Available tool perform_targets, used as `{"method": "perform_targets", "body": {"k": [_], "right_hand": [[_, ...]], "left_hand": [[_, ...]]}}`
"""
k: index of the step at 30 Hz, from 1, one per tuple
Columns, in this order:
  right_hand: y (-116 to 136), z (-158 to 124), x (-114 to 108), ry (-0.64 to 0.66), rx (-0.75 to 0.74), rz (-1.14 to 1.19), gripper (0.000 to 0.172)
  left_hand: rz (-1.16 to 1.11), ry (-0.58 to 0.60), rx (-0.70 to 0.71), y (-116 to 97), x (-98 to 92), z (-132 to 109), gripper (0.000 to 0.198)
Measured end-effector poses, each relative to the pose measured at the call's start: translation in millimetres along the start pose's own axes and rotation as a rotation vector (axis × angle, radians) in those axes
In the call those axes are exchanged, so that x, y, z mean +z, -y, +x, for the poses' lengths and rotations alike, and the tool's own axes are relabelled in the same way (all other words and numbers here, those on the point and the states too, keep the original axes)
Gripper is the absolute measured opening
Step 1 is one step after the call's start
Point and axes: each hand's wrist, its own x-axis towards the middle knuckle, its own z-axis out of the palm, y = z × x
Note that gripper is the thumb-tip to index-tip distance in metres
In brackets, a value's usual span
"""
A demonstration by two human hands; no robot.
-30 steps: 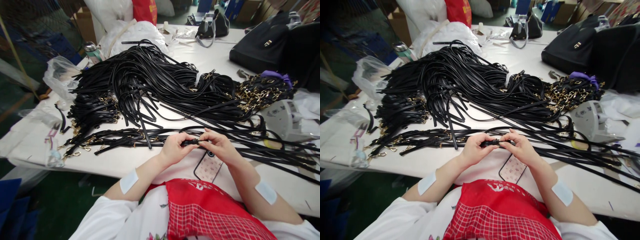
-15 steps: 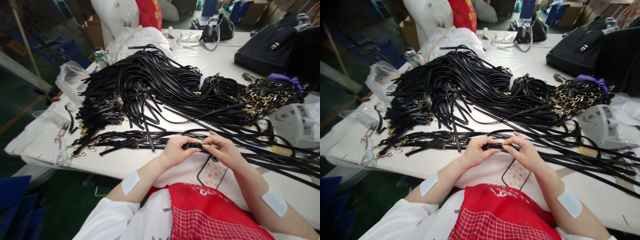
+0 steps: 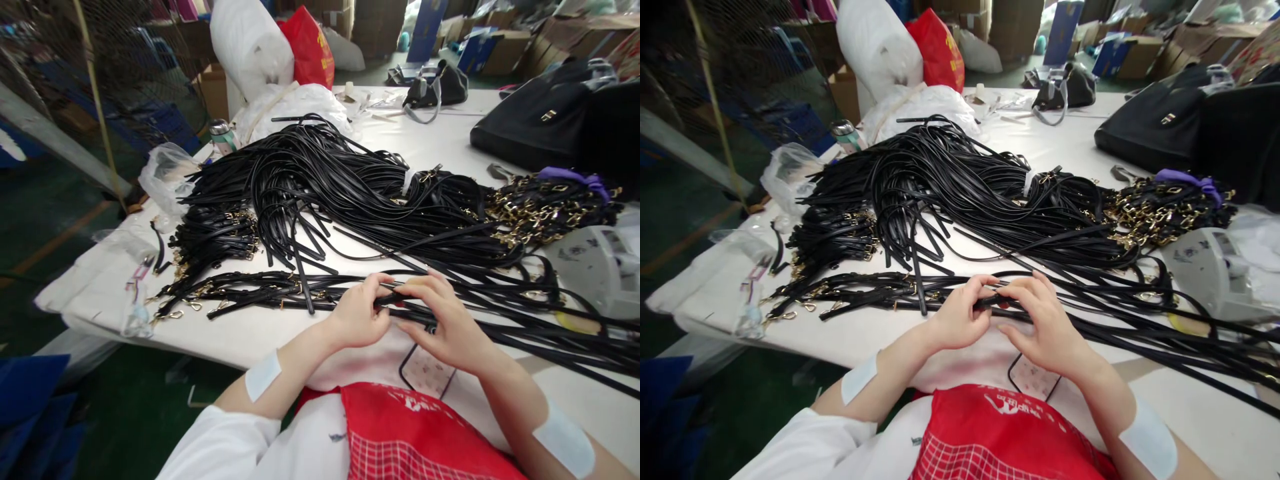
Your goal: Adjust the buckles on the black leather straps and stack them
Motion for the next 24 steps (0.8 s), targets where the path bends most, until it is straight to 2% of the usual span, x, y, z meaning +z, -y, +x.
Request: {"method": "perform_targets", "body": {"k": [2,4,5,6,8,10,13,16,20,24], "right_hand": [[5,4,0,-0.052,-0.046,-0.12,0.028],[8,8,1,-0.11,-0.064,-0.16,0.015],[8,9,2,-0.13,-0.067,-0.16,0.011],[8,10,2,-0.145,-0.067,-0.158,0.01],[7,12,2,-0.164,-0.064,-0.163,0.01],[8,14,1,-0.171,-0.066,-0.173,0.007],[12,16,1,-0.157,-0.073,-0.157,0.009],[16,17,-2,-0.115,-0.064,-0.113,0.007],[12,12,-13,-0.124,-0.02,-0.09,0.014],[1,7,-29,-0.166,0.01,-0.103,0.019]], "left_hand": [[-0.056,0.019,0.003,-6,-1.6,-1,0.048],[-0.156,-0.006,-0.022,-11,-2.3,-1,0.027],[-0.191,-0.04,-0.051,-12,-2.9,-1,0.014],[-0.201,-0.074,-0.077,-13,-3.6,0,0.009],[-0.137,-0.105,-0.1,-13,-5.4,3,0.029],[-0.03,-0.084,-0.101,-13,-6.2,5,0.041],[0.023,-0.021,-0.096,-13,-4.9,7,0.041],[-0.091,0.07,-0.023,-13,-7.4,8,0.038],[-0.257,0.153,-0.076,-14,-33.2,4,0.041],[-0.243,0.116,-0.143,-10,-69.3,-4,0.045]]}}
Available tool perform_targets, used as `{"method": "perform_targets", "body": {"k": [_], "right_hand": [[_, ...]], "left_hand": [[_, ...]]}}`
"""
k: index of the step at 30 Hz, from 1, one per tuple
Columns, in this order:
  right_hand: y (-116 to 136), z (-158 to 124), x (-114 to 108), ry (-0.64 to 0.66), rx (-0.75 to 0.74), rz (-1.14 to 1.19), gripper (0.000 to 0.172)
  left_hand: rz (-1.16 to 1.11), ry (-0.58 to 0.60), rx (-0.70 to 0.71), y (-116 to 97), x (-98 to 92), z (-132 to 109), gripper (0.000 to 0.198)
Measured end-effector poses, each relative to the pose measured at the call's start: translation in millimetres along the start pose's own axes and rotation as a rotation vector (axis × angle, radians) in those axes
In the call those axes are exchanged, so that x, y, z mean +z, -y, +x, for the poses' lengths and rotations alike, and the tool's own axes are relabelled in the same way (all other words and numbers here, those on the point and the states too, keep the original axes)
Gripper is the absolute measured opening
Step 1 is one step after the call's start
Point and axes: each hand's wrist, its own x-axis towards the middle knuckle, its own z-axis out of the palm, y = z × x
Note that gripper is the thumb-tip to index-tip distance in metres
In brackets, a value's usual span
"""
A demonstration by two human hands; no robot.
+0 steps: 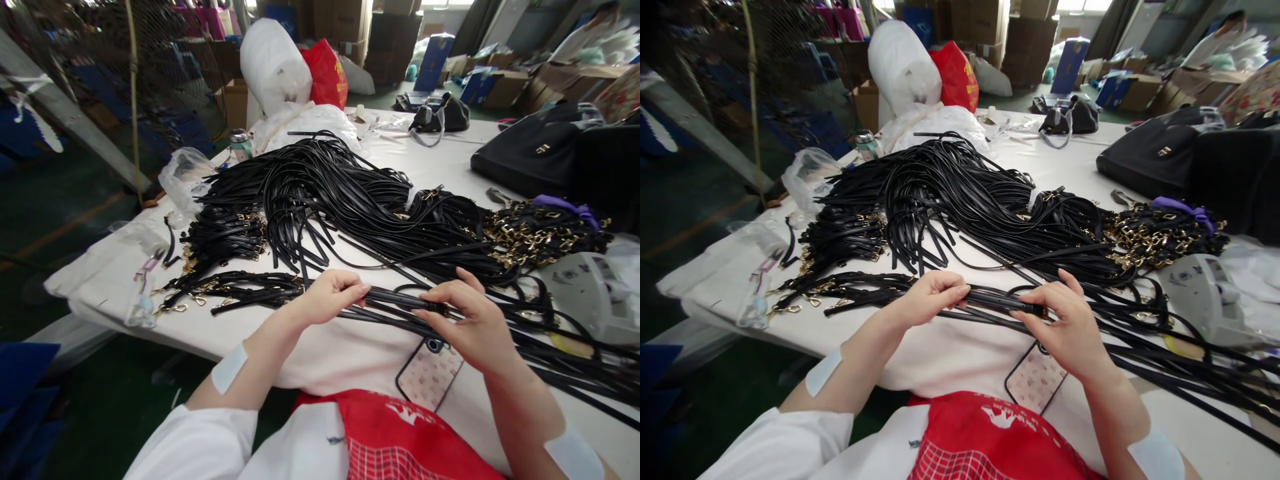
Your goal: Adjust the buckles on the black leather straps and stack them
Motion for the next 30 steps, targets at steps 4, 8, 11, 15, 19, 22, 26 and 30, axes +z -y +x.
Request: {"method": "perform_targets", "body": {"k": [4,8,11,15,19,22,26,30], "right_hand": [[3,7,1,0.133,-0.004,0.0,0.018],[23,18,17,0.52,0.086,0.244,0.024],[26,19,24,0.639,0.216,0.363,0.026],[12,13,22,0.593,0.318,0.399,0.045],[1,9,19,0.654,0.337,0.322,0.048],[-5,8,21,0.716,0.364,0.303,0.05],[-12,5,28,0.788,0.382,0.309,0.047],[-6,7,35,0.749,0.355,0.335,0.044]], "left_hand": [[0.151,-0.027,0.015,0,-1.4,-5,0.04],[0.286,0.031,0.143,1,20.2,0,0.034],[0.316,0.035,0.148,5,21.8,-1,0.021],[0.317,0.143,0.08,19,9.5,-10,0.027],[0.222,0.256,-0.051,30,3.4,-17,0.025],[0.241,0.178,-0.069,34,2.3,-17,0.029],[0.37,0.116,0.031,33,9.2,-11,0.024],[0.413,0.095,0.146,33,31.0,-2,0.026]]}}
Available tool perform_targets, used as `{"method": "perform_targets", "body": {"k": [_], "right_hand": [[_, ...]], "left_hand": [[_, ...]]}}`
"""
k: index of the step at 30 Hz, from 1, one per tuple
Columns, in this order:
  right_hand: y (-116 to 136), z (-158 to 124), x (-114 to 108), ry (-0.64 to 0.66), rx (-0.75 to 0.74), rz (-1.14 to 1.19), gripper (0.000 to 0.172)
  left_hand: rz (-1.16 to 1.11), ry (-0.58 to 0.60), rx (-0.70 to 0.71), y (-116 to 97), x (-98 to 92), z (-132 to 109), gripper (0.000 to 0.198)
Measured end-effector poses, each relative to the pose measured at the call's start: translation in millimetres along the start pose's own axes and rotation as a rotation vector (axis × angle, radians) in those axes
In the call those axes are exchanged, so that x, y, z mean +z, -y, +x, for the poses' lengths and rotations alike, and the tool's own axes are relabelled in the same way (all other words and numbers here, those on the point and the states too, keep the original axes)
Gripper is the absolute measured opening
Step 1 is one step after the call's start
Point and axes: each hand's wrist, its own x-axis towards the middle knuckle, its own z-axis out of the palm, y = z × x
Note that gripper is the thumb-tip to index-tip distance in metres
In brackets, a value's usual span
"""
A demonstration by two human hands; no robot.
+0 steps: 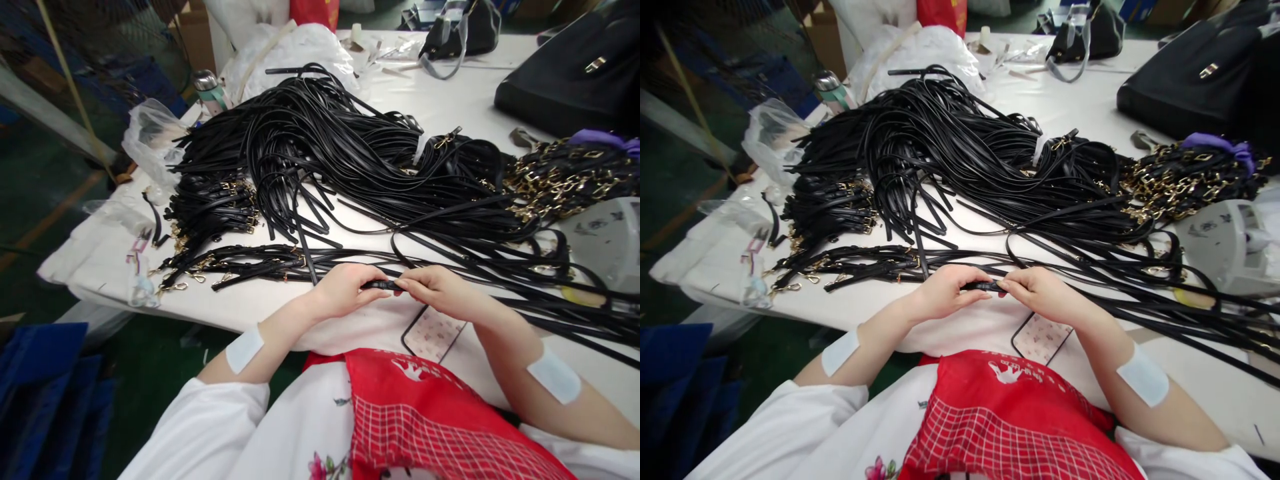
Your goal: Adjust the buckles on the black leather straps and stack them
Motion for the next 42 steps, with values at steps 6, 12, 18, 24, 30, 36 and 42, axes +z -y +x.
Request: {"method": "perform_targets", "body": {"k": [6,12,18,24,30,36,42], "right_hand": [[7,2,-1,-0.034,-0.026,0.098,0.049],[-6,-6,-25,0.119,-0.044,0.473,0.072],[-6,1,-24,0.199,-0.037,0.286,0.051],[-5,13,-16,0.397,0.05,0.388,0.05],[-13,35,-19,0.584,0.12,0.533,0.05],[-8,48,-18,0.573,0.098,0.625,0.049],[-5,52,-11,0.508,0.067,0.646,0.05]], "left_hand": [[-0.002,-0.148,-0.033,-5,18.9,7,0.025],[-0.116,-0.118,-0.042,3,5.2,-2,0.021],[-0.089,-0.077,-0.068,8,2.1,-5,0.021],[-0.083,-0.075,-0.061,8,2.3,-4,0.022],[-0.03,-0.036,-0.072,9,0.0,-1,0.022],[-0.098,-0.017,-0.099,9,0.7,-2,0.024],[-0.081,-0.058,-0.131,2,-0.6,3,0.017]]}}
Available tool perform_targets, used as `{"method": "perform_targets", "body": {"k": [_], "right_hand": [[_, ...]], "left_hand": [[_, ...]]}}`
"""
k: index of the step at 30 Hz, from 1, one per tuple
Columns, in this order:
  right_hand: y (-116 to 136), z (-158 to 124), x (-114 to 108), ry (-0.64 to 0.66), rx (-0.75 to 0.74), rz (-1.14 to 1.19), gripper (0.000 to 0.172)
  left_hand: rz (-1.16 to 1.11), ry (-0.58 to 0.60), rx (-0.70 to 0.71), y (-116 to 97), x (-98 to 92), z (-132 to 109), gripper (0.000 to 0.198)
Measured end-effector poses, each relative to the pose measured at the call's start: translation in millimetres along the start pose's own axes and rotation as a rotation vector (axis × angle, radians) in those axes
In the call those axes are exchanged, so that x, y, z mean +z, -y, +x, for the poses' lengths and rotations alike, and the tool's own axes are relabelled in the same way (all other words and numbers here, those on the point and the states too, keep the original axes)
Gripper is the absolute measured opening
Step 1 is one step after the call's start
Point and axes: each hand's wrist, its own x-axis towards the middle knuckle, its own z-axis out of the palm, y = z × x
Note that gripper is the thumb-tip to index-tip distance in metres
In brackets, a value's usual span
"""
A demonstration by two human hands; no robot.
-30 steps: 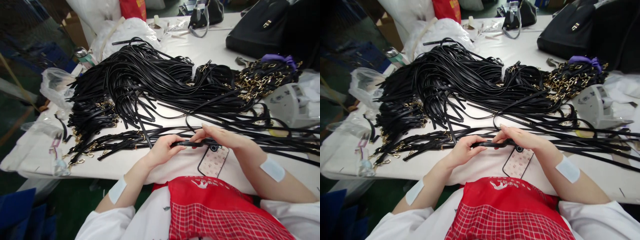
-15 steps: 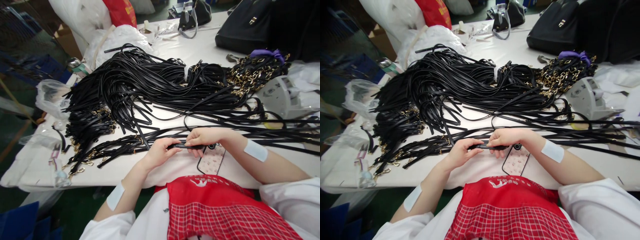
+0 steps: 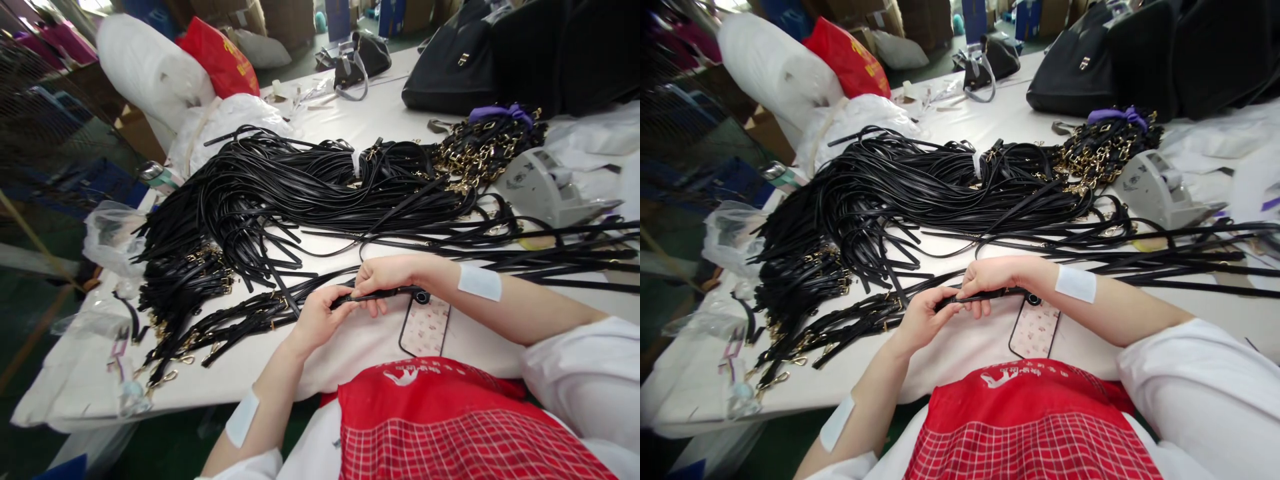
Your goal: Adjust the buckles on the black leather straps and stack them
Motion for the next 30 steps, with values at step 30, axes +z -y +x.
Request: {"method": "perform_targets", "body": {"k": [30], "right_hand": [[-8,-26,17,-0.241,-0.155,-0.364,0.048]], "left_hand": [[0.102,-0.056,0.111,-5,-5.2,2,0.019]]}}
